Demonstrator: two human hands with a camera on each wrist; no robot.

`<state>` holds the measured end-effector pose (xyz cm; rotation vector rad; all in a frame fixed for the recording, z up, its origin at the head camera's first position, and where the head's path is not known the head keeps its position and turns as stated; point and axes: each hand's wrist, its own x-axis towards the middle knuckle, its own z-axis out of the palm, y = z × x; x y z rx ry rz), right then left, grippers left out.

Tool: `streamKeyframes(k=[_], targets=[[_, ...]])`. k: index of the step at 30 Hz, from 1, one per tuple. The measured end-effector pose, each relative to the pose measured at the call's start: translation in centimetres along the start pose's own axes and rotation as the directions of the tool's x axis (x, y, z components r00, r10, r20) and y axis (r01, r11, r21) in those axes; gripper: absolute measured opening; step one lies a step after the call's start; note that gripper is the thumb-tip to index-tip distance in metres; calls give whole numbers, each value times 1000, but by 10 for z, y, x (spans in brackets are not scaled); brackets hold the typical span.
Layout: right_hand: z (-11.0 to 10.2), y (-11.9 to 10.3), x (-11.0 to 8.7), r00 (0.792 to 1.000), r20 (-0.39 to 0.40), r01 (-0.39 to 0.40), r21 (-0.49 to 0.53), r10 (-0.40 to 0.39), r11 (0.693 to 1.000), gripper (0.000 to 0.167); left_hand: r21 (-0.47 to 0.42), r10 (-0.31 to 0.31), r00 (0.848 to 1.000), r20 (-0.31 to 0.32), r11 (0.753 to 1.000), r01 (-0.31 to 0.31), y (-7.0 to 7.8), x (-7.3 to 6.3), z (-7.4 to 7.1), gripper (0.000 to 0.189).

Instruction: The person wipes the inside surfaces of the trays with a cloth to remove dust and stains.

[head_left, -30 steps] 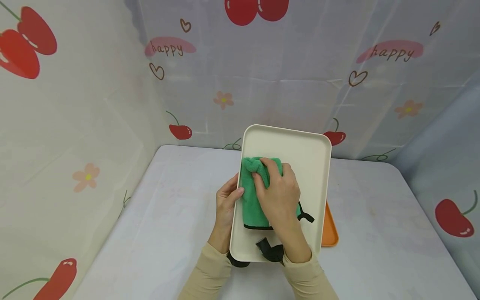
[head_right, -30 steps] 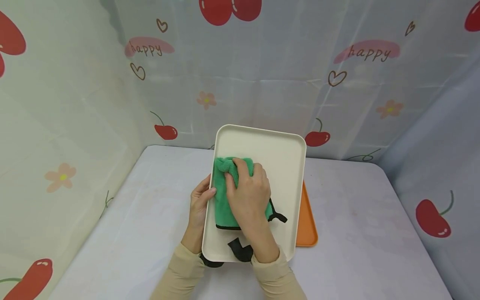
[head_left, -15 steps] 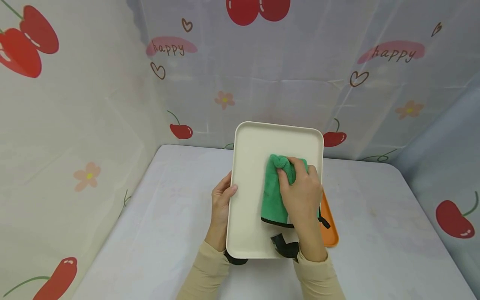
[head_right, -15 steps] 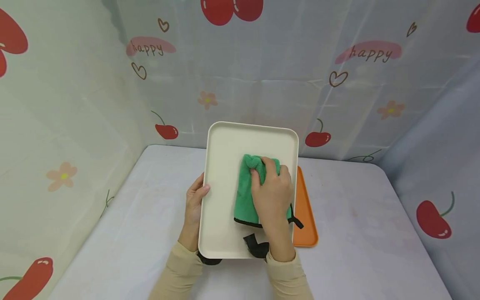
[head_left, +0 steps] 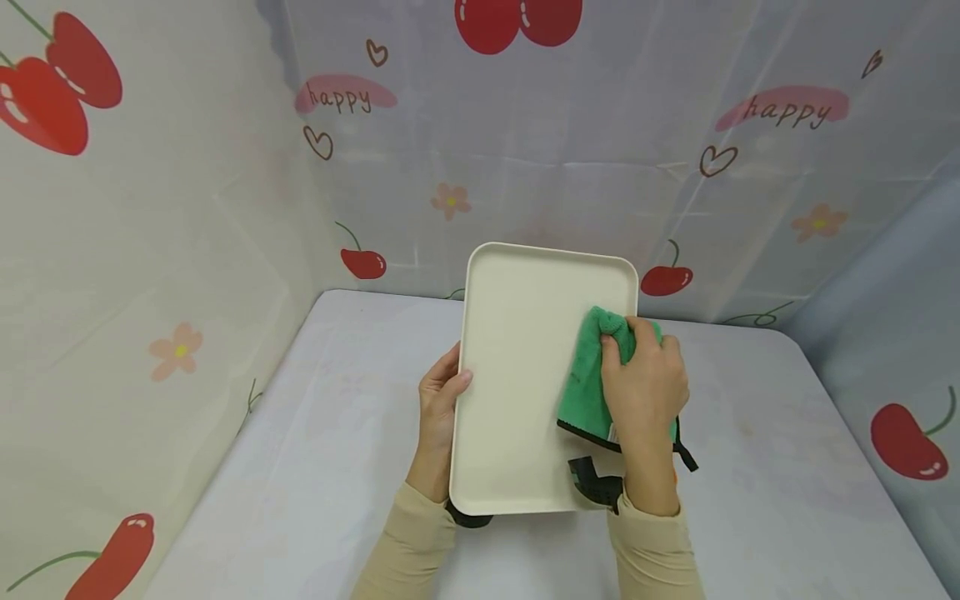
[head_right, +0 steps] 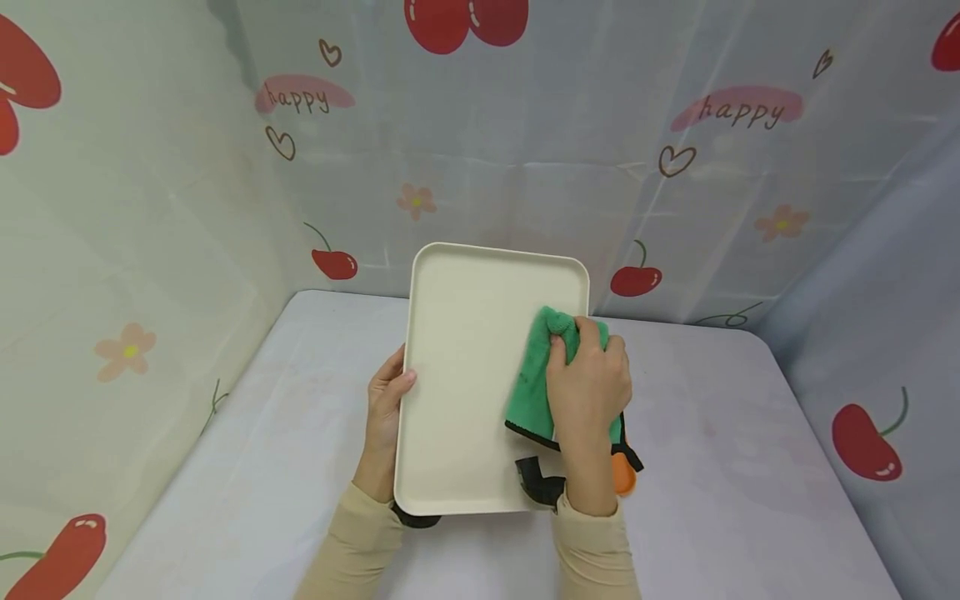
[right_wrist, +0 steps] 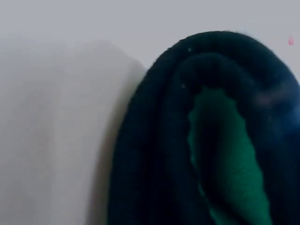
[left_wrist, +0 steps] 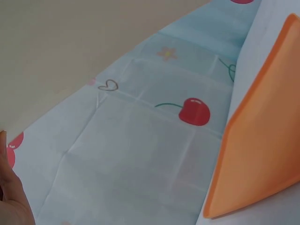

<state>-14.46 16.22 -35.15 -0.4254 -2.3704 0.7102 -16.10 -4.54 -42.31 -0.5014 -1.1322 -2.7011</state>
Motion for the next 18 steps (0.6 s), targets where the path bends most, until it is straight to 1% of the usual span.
streamKeyframes(k=[5,13,18], targets=[[0,2,-1,1000,-4,3,14,-3,1000,32,-2,-3,1000,10,1000,3,-2,0,0,51],[1,4,-4,999,-2,-32,40,32,999,33,-1,-49,999,9,999,49,-1,-2,3,51],[5,3,-7,999,-24,-33,67,35,997,33,-13,-54,998,16,998,54,-1,-3,3,50]])
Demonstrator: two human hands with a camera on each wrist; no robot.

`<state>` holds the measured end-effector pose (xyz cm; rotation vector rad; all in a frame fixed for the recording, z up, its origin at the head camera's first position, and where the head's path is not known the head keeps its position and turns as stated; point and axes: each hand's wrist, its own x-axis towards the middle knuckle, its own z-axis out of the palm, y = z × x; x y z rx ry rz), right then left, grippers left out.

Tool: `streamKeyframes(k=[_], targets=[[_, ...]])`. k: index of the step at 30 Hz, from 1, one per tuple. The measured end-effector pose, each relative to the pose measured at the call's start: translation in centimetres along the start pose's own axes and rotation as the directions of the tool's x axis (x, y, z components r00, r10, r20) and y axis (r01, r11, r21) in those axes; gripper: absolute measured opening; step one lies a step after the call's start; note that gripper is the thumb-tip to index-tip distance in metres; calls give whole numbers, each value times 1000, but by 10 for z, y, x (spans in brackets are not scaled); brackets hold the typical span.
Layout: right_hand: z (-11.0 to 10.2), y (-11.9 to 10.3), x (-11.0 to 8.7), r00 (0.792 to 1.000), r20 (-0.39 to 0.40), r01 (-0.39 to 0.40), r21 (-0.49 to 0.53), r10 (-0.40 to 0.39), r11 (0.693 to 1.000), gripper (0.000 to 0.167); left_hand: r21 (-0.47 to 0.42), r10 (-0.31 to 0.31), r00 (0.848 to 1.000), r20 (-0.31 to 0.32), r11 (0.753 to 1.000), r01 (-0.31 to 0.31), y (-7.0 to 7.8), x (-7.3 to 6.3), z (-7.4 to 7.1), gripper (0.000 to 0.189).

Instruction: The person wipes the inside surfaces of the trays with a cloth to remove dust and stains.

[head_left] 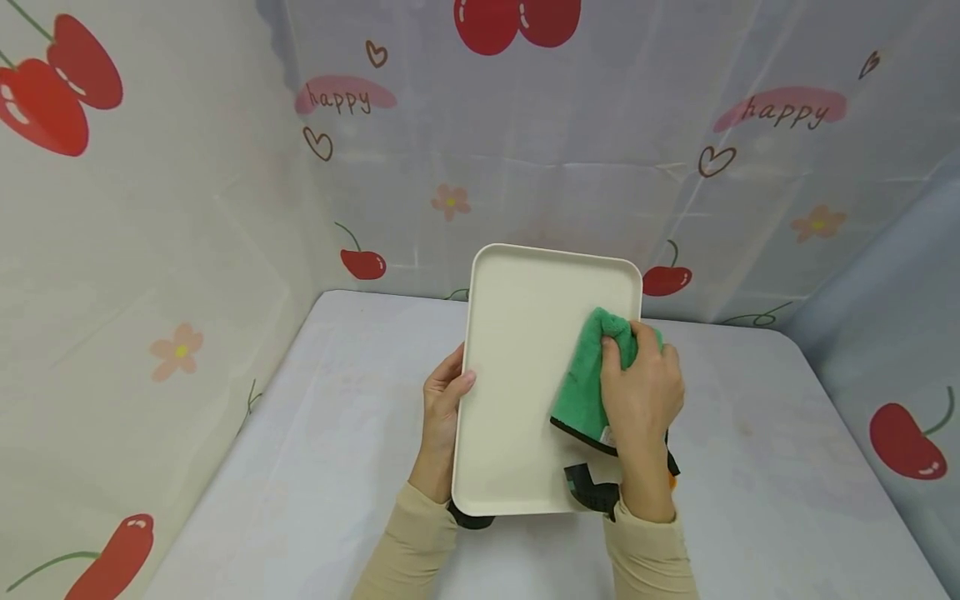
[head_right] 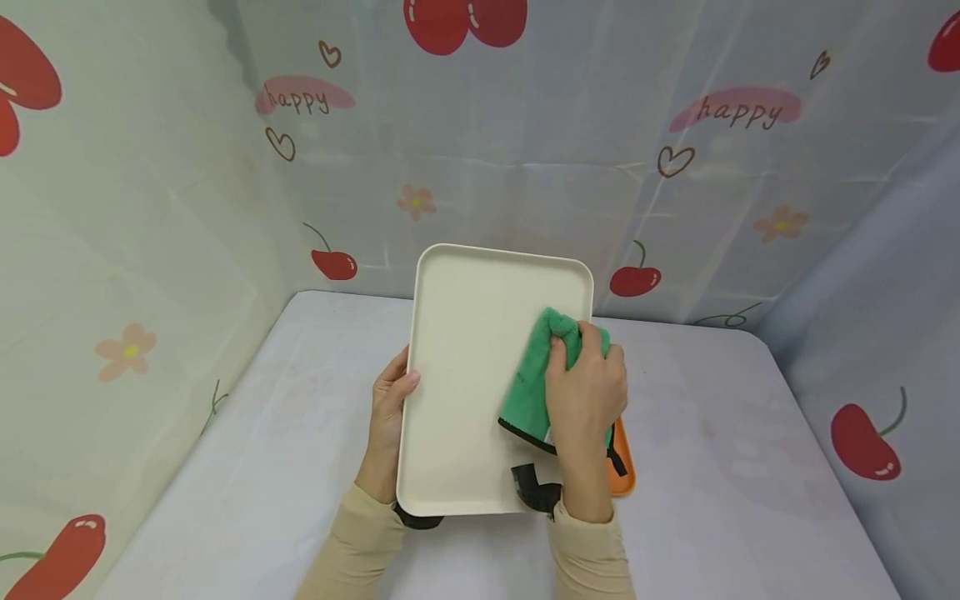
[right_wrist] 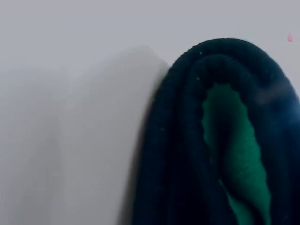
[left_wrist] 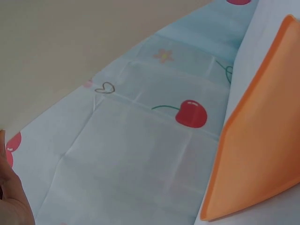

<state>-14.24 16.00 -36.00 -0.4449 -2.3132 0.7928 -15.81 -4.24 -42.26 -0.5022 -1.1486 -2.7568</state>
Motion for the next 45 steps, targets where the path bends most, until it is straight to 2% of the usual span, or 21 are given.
streamKeyframes(k=[9,17,21,25,28,32,45], targets=[[8,-8,-9,999,-26,32,46,-31,998,33,-1,7,1000,6,1000,-7,-2,1,-2,49],[15,-31,-24,988,-27,155,98,-153,983,32,-9,18,1000,10,1000,-17,-5,0,1,50],[20,-46,-34,965,-35,261,109,-259,959,31,11,6,1000,7,1000,-6,-8,-1,3,50],[25,-57,-44,924,-45,381,100,-379,919,31,32,-10,1000,25,999,9,-11,-2,3,51],[28,-62,-49,901,-57,434,92,-430,896,31,33,-13,999,39,999,11,-11,-3,4,51],[30,-65,-51,895,-72,446,90,-441,890,30,44,-14,999,37,999,13,-10,-3,5,49],[28,-59,-47,906,-58,422,144,-418,895,32,24,-7,999,49,1000,5,-11,-1,6,50]])
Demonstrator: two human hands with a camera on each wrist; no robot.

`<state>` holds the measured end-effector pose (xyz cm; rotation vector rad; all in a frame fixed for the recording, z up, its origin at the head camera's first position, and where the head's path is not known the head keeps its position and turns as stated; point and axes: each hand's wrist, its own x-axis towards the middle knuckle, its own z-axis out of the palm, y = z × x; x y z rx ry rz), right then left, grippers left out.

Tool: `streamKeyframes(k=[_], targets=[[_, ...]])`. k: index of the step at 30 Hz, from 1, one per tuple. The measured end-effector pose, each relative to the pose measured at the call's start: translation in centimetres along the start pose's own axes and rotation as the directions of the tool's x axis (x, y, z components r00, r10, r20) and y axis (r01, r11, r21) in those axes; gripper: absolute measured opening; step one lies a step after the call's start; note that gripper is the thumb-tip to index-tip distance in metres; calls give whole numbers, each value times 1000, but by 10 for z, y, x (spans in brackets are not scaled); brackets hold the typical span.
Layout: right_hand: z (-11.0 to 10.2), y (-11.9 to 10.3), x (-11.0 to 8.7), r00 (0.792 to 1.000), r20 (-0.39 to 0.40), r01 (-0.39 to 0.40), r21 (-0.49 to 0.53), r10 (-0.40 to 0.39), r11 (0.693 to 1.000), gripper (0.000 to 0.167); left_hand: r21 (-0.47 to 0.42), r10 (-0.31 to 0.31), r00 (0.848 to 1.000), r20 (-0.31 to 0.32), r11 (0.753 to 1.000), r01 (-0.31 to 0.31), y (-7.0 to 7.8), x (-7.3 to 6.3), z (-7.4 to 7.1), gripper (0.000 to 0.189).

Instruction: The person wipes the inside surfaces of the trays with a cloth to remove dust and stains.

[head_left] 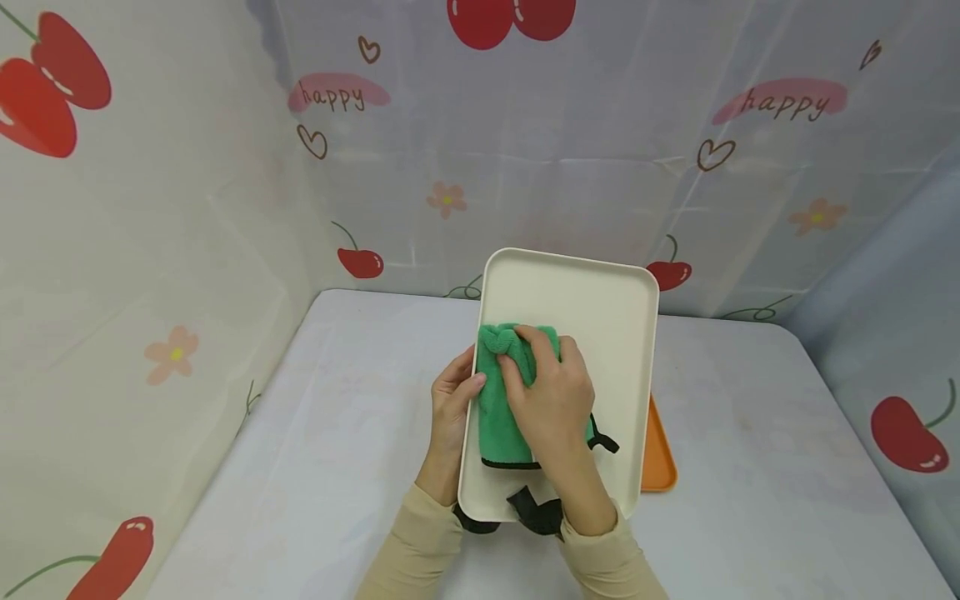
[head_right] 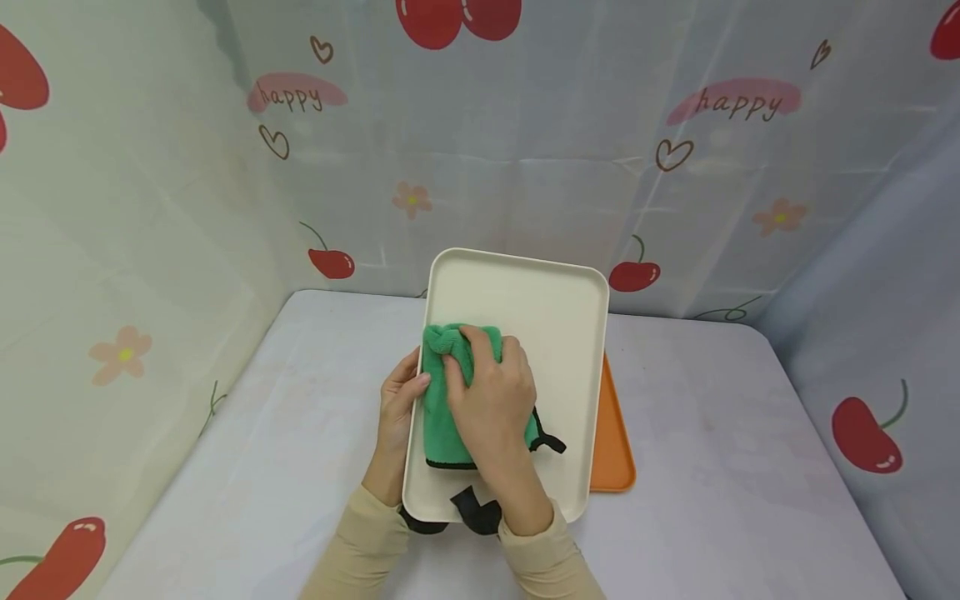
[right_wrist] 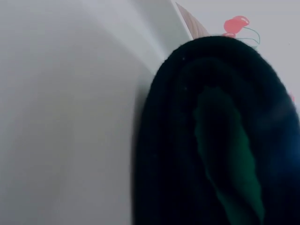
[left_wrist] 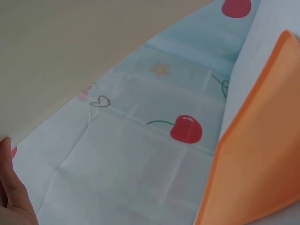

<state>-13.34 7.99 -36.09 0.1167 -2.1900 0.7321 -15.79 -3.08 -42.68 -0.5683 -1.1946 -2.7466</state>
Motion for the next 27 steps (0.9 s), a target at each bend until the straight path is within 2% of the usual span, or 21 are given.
streamKeyframes(k=[7,10,14,18,27], targets=[[-7,6,3,999,25,-33,5,32,999,33,20,1,1000,-20,1000,0,2,1,-1,50],[-9,12,4,997,29,-72,0,72,997,33,33,5,999,-38,999,-4,3,1,-4,49],[-14,22,7,989,32,-142,-5,142,990,33,9,4,999,-51,1000,-4,6,3,-8,49],[-21,35,10,973,36,-227,-16,227,974,33,-16,12,999,-52,1000,-12,9,4,-11,49],[-35,58,15,920,3,-389,-131,393,912,32,-41,22,998,-53,999,-25,13,5,-11,46]])
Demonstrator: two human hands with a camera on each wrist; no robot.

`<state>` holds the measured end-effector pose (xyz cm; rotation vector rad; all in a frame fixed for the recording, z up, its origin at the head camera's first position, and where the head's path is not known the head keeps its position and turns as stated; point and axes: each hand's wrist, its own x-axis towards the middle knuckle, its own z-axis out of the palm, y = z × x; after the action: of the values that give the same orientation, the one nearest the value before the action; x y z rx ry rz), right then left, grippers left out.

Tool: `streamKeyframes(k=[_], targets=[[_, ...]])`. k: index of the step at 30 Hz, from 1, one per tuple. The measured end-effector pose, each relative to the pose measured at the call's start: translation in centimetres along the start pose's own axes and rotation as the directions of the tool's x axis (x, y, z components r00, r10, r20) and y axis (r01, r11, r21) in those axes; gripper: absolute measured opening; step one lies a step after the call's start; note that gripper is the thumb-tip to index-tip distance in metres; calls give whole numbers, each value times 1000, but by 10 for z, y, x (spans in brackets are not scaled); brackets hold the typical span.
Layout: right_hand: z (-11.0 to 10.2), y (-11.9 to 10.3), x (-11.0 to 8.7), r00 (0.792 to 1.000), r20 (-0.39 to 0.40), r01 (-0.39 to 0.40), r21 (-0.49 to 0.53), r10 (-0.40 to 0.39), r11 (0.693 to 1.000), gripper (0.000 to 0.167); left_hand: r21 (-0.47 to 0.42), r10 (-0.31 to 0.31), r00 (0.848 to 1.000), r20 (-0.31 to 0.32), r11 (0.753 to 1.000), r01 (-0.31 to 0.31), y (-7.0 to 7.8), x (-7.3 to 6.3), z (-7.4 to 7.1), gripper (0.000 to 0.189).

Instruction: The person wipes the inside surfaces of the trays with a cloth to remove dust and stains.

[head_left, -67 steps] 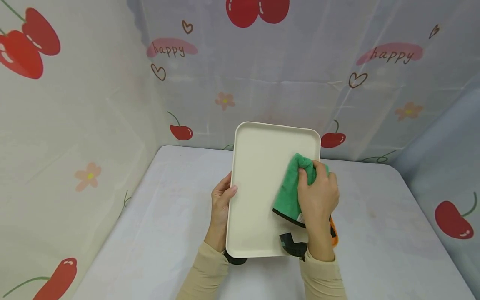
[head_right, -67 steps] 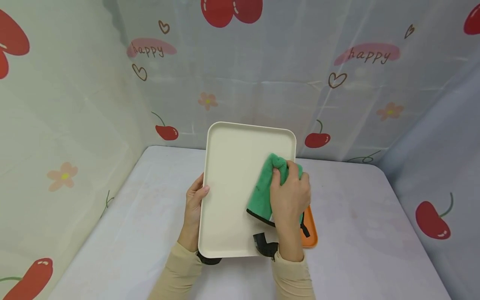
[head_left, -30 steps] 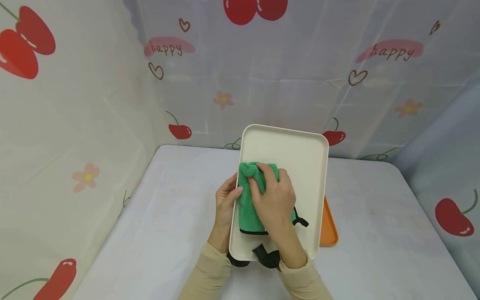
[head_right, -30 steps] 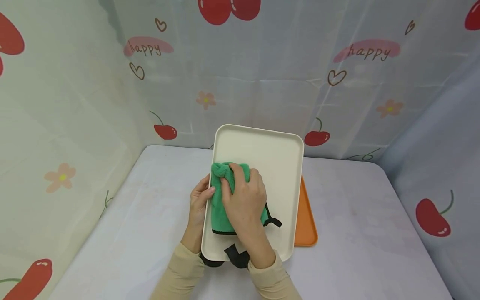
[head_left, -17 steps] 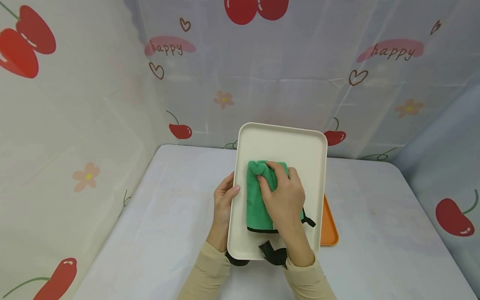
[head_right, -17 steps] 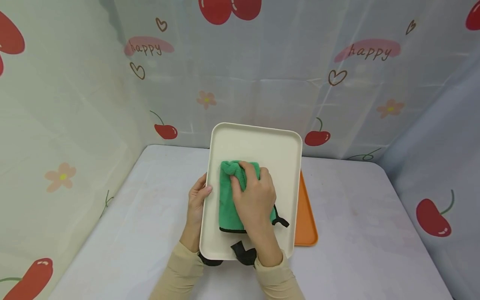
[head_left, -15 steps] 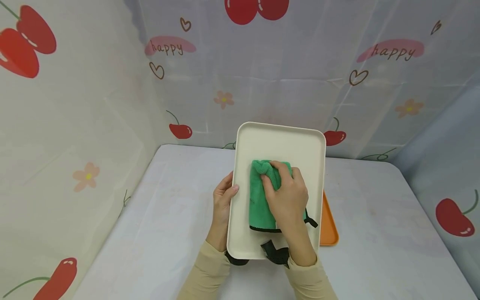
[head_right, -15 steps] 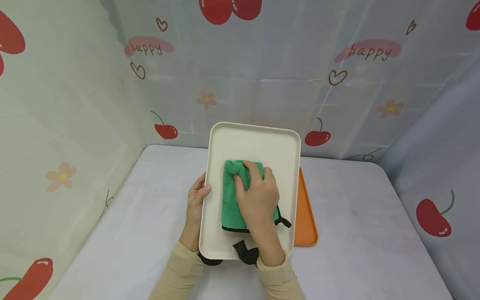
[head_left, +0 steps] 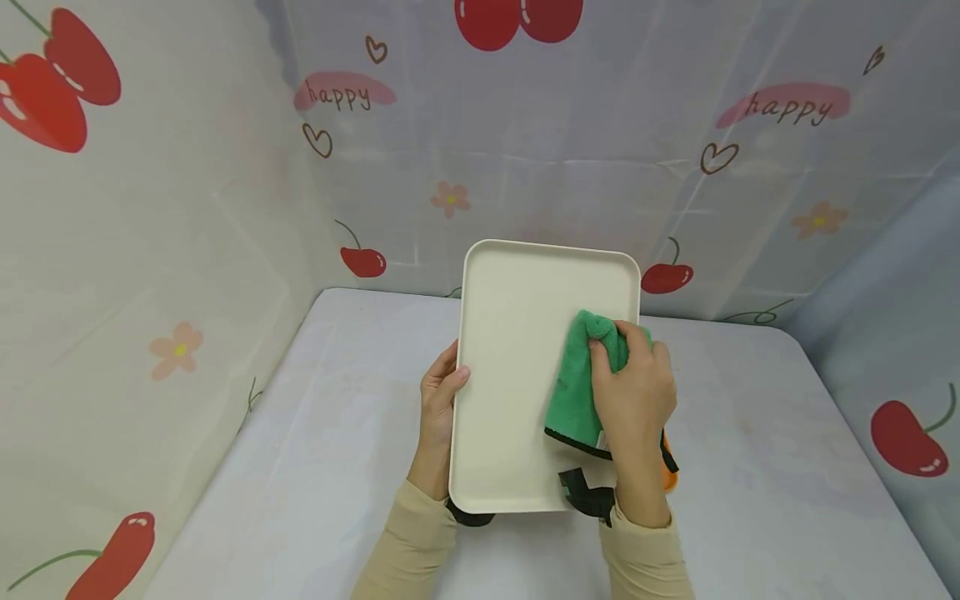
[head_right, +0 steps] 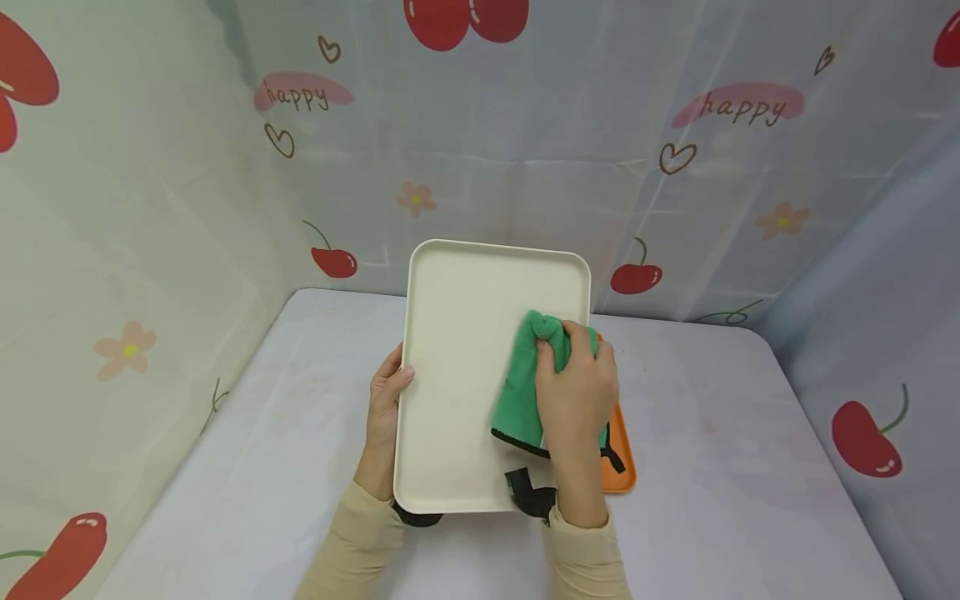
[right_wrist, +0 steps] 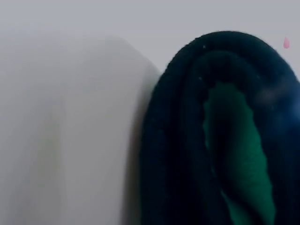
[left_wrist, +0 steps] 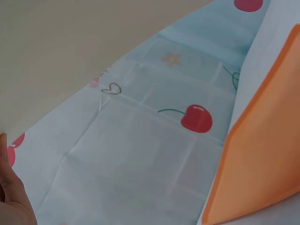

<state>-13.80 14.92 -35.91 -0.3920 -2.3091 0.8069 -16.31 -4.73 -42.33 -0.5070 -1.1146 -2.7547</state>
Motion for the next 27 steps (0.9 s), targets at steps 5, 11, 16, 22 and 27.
streamKeyframes(k=[5,11,16,22,27], targets=[[-2,6,3,999,-32,-25,-30,24,999,32,-6,3,1000,3,1000,-3,-1,0,0,47],[0,9,3,999,-39,-24,-34,23,999,32,-18,-4,1000,6,1000,4,0,-1,3,49],[2,9,1,999,-52,-9,-31,7,999,32,-19,-5,1000,12,1000,6,-1,-1,2,47],[3,7,-1,999,-51,0,-21,-1,1000,31,-30,-10,1000,13,1000,11,-3,-1,1,46],[7,2,-4,1000,-9,17,-17,-18,1000,32,-25,-6,1000,21,1000,7,-2,-1,4,45]])
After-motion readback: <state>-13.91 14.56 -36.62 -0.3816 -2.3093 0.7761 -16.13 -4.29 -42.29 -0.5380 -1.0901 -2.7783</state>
